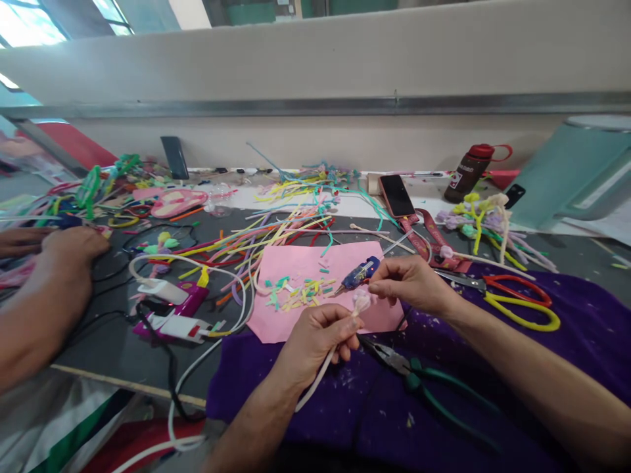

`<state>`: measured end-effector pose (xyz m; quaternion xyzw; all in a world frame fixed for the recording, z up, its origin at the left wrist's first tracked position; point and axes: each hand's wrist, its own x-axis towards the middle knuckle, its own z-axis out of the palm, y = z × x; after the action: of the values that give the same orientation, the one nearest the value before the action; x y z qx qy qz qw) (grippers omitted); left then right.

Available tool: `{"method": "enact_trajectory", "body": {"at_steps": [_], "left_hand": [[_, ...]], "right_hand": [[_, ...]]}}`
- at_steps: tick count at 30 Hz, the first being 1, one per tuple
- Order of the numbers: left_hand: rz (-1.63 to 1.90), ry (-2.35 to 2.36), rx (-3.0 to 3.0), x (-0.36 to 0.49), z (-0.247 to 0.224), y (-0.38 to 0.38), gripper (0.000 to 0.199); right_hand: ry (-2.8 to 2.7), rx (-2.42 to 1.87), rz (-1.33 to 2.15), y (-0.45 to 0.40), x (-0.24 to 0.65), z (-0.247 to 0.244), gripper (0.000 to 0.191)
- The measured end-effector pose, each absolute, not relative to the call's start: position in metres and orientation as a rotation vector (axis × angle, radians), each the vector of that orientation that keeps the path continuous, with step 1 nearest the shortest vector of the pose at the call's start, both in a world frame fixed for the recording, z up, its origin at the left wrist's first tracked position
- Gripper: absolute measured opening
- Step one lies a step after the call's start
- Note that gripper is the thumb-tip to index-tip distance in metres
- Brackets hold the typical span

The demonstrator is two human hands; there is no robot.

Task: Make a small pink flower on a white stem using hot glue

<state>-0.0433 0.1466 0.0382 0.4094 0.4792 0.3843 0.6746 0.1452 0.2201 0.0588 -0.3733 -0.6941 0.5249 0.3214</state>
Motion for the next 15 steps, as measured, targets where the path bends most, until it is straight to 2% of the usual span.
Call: {"method": "enact_trajectory", "body": {"at_steps": [8,15], "left_hand": [[0.961,1.031,0.925,-0.044,0.0382,0.147,0.02],[1.184,0.993,0.847,-0.0455,0.0379,0.1501,0.021]], "right_hand": [[-1.801,-1.047,1.319,0.2233,0.1486,0.0592,0.034],[-1.931,-0.934,1.329,0.2235,0.1487,0.0551,0.016]]}}
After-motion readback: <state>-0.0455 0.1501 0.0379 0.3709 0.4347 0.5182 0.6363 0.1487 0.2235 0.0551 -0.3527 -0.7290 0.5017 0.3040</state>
